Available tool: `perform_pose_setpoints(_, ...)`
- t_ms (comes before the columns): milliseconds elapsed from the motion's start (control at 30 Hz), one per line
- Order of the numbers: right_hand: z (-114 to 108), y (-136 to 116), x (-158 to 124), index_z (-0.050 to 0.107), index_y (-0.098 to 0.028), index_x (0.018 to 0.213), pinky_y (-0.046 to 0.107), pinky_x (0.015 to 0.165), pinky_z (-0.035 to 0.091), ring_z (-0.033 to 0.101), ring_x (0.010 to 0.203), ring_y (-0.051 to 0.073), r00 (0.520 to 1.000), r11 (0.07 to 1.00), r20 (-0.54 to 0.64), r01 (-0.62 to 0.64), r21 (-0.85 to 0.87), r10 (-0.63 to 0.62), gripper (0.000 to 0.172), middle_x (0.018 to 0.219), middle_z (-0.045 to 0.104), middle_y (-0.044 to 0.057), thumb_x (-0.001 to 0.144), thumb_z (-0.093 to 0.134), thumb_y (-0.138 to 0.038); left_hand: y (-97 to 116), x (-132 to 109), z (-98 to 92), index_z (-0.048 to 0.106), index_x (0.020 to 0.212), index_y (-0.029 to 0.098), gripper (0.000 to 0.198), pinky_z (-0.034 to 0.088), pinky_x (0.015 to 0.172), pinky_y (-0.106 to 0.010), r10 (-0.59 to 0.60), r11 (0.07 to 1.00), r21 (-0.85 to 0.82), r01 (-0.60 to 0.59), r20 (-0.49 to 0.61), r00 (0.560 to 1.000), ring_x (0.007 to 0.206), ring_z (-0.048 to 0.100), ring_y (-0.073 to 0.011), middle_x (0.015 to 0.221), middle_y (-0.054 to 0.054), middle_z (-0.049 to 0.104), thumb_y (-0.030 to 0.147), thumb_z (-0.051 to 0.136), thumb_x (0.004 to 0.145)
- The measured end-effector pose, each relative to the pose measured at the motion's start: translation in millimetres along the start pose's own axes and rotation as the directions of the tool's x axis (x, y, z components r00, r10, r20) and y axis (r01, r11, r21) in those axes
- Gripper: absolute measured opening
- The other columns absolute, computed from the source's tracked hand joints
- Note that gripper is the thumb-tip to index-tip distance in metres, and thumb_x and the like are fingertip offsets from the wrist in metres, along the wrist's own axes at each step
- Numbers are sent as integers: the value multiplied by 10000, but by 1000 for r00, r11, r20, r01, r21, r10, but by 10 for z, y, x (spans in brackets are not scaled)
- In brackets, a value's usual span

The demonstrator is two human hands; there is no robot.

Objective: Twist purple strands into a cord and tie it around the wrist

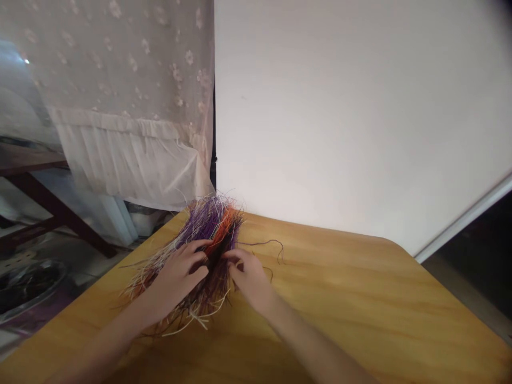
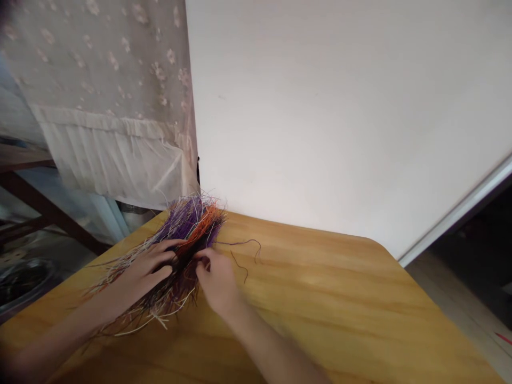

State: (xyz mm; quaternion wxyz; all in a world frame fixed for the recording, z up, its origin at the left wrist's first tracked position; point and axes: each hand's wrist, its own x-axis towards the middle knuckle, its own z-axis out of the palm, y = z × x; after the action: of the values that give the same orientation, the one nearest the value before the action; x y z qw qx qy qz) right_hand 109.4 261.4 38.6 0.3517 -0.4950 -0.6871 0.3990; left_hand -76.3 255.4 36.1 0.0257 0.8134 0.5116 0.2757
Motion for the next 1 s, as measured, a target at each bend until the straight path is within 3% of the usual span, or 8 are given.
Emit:
perform_pose_setpoints(67,2,45,43,618,-135,1001,247,575,512,574,600,96,996,994,50,-73,87,68,100,796,618,-9,928,554,-160,61,3,-23,566,730,201,211,445,989,-453,10,1000,0,-10,-11,1000,1167,527,-252,1329,-59,547,233,392,846)
perform_pose_setpoints(133,6,95,78,607,-123,998,212,503,487,549,539,73,987,977,100,-137,160,123,143,776,610,-19,945,567,-250,161,-8,-49,569,748,202,176,384,1033,-509,31,999,38,-30,-30,999,1217,477,-275,1373,-52,507,224,421,839)
perform_pose_setpoints(233,11,157,102,607,-124,996,207,495,490,554,538,72,971,943,165,-212,255,173,179,768,612,-19,950,565,-292,317,-38,-74,574,754,205,135,248,1115,-563,137,978,164,-127,-51,989,1287,402,-281,1394,-47,483,194,463,829)
perform_pose_setpoints(333,2,189,93,611,-123,964,215,510,499,562,551,77,957,907,224,-253,337,183,189,762,611,-18,952,560,-305,407,-59,-65,587,781,208,124,221,1140,-548,249,945,229,-233,-45,967,1302,384,-260,1381,-62,489,182,480,838)
perform_pose_setpoints(533,-99,209,96,607,-124,937,211,503,484,552,552,77,956,883,250,-244,400,151,216,754,599,-19,960,542,-328,463,-76,-40,579,818,203,99,216,1149,-535,301,929,239,-284,-38,953,1309,376,-247,1364,-82,489,183,491,857)
perform_pose_setpoints(700,-258,165,140,604,-122,888,181,445,429,484,476,53,960,932,265,-172,320,86,189,681,559,-48,949,565,-297,487,-96,-48,576,865,207,91,173,1165,-524,318,925,227,-305,-25,948,1303,389,-228,1347,-65,505,219,491,895)
perform_pose_setpoints(867,-397,67,135,605,-123,847,182,450,412,448,456,49,959,960,283,-97,264,19,171,629,519,-68,938,583,-266,473,-85,-31,558,901,212,121,143,1175,-477,330,933,159,-323,-19,944,1185,501,-182,1243,-38,571,229,448,946)
perform_pose_setpoints(1000,-435,35,120,603,-123,821,189,458,430,473,457,54,941,951,335,-145,274,47,208,619,530,-66,946,571,-286,430,-88,22,563,945,210,210,249,1135,-395,374,919,162,-359,-76,924,1129,534,-155,1217,-26,582,139,366,964)
